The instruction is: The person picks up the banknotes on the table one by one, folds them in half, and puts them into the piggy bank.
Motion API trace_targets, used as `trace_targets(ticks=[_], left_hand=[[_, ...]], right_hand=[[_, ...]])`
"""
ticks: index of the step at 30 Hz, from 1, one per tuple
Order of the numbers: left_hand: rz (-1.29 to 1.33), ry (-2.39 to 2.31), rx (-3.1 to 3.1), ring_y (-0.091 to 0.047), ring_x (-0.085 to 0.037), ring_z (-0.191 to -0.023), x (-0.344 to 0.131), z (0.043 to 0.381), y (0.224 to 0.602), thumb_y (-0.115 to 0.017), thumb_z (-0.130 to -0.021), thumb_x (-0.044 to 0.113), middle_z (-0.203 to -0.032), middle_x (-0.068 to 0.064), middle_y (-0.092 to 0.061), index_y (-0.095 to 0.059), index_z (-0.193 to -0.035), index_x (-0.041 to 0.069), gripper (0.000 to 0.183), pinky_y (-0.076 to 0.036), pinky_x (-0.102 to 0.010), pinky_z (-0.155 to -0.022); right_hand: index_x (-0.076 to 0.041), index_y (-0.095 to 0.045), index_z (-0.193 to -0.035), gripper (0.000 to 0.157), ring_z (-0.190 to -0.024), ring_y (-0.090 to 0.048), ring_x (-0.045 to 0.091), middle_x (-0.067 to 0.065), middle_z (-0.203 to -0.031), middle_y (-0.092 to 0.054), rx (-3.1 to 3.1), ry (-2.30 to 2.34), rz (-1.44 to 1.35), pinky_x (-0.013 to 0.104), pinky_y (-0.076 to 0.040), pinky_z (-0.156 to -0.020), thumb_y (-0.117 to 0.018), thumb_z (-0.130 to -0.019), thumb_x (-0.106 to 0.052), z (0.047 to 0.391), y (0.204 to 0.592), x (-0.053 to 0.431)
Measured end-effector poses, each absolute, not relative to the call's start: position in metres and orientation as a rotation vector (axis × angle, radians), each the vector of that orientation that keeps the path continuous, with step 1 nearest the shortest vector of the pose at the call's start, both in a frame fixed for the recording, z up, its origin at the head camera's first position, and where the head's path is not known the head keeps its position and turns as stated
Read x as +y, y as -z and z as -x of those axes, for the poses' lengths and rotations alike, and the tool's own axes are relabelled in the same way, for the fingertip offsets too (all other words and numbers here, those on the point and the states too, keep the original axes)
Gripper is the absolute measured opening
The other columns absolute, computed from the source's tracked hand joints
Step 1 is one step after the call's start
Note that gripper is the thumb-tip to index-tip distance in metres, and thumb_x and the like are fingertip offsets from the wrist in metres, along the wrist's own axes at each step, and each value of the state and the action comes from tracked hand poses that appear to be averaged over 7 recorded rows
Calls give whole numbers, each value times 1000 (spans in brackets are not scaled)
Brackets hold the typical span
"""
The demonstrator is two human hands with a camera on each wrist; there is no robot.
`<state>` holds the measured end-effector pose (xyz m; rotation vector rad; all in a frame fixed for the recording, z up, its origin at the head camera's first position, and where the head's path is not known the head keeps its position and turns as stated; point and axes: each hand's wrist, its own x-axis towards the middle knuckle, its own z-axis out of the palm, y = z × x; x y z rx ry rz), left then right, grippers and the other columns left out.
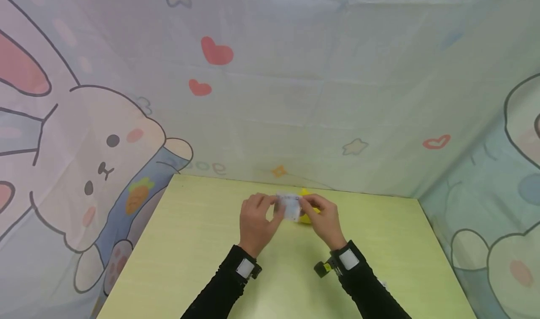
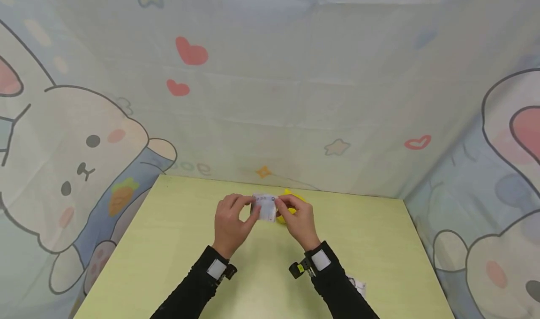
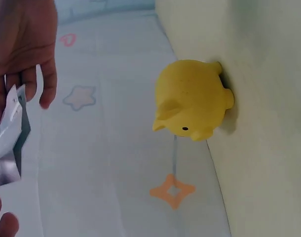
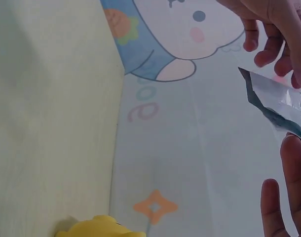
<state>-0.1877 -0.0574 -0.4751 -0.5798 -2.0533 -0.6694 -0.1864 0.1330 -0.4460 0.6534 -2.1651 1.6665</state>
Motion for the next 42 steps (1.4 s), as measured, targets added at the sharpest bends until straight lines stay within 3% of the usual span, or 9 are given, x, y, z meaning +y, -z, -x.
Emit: trace_targets(ticks=[6, 14, 24, 36, 42], left_hand=[[511, 1372, -2180, -54, -9, -85, -66, 197, 473, -63, -90, 35, -99, 8, -57, -59, -113, 22, 26, -44, -31, -68], [501, 1938, -2187, -57, -18, -87, -67, 203, 475, -64, -91, 31, -97, 2, -60, -63, -102, 24, 13, -49, -37, -72], [446, 1718, -2219, -57, -13, -80, -66, 206, 477, -65, -90, 35, -90, 9, -61, -63, -96, 28, 9, -49, -32, -65], [546, 1309, -2125, -52, -3, -76, -61, 203, 471, -61, -93, 24, -89, 13, -57, -63, -94, 19, 5, -44, -32, -61], [563, 1424, -2123, -54, -6, -76, -61, 202, 471, -62, -92, 29, -89, 13, -59, -62, -96, 23, 7, -45, -30, -62]], right_hand=[[-6, -65, -95, 7, -77, -60, 32, 4, -89, -63, -2197, -1715, -641, 34, -51, -64, -60, -93, -9, 188, 449, 134], [-2, -64, -95, 8, -74, -59, 27, 7, -87, -63, -2209, -1726, -687, 31, -50, -64, -58, -93, -8, 186, 445, 134], [-2, -65, -95, 7, -76, -60, 30, 8, -87, -62, -2216, -1724, -678, 34, -51, -63, -59, -92, -6, 188, 447, 135], [-3, -61, -103, 13, -76, -61, 29, 9, -90, -63, -2251, -1710, -762, 36, -52, -64, -62, -90, -6, 191, 441, 136], [-3, -62, -98, 8, -72, -60, 25, 9, -87, -62, -2247, -1694, -730, 35, -51, -64, -62, -90, -4, 191, 442, 135]])
